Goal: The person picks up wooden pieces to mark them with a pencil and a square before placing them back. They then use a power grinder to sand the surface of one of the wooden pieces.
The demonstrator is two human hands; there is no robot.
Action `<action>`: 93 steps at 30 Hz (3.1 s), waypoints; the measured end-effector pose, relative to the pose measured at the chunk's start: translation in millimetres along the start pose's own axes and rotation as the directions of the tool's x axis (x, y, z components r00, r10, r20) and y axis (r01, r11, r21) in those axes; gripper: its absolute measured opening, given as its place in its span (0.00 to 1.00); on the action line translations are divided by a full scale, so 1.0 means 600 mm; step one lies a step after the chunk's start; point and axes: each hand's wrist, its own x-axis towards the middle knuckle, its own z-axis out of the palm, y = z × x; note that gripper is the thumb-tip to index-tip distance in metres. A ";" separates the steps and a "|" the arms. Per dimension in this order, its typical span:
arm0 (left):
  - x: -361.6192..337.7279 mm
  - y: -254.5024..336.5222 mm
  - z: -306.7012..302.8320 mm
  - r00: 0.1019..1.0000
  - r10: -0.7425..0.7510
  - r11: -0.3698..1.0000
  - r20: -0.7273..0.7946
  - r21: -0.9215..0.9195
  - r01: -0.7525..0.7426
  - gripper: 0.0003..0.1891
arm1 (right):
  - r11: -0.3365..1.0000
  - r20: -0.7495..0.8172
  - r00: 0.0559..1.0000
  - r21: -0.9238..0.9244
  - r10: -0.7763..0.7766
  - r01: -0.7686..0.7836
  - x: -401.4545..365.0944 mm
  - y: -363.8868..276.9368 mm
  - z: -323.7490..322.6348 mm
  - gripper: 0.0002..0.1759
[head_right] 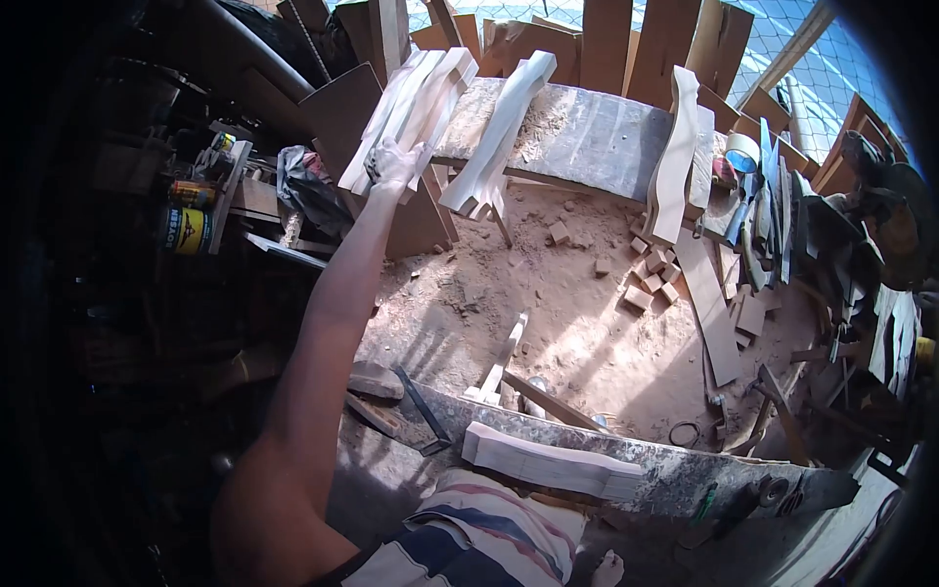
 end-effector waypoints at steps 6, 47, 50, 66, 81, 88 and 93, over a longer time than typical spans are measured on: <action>0.032 -0.038 -0.010 1.000 0.007 0.981 -0.017 -0.194 -0.011 0.35 | 1.000 0.005 1.000 -0.005 0.002 -0.002 -0.025 0.006 -0.021 0.20; -0.057 0.059 0.006 0.966 0.024 0.983 0.256 -0.180 0.024 0.30 | 0.991 0.020 0.995 -0.089 -0.094 0.095 -0.013 -0.035 0.009 0.20; -0.057 0.064 -0.005 0.955 0.026 0.985 0.296 -0.171 0.026 0.33 | 0.943 0.011 0.967 -0.221 -0.253 0.249 -0.010 -0.064 0.008 0.21; 0.064 -0.116 -0.024 0.992 0.048 0.984 0.118 0.166 -0.067 0.32 | 0.999 0.000 0.999 -0.027 -0.041 0.041 -0.032 -0.008 0.009 0.20; 0.120 -0.162 -0.132 0.991 0.098 0.875 0.087 -0.482 -0.044 0.26 | 0.990 0.003 0.993 -0.085 -0.115 0.115 -0.030 -0.029 0.013 0.21; 0.049 -0.161 0.019 0.970 0.151 0.967 -0.190 -0.176 -0.185 0.24 | 0.998 -0.016 0.999 -0.053 -0.046 0.046 -0.050 -0.049 -0.015 0.21; 0.023 -0.122 0.010 0.963 0.131 0.990 -0.236 0.076 -0.116 0.25 | 0.999 0.003 0.999 0.024 0.045 -0.045 -0.071 -0.039 -0.023 0.20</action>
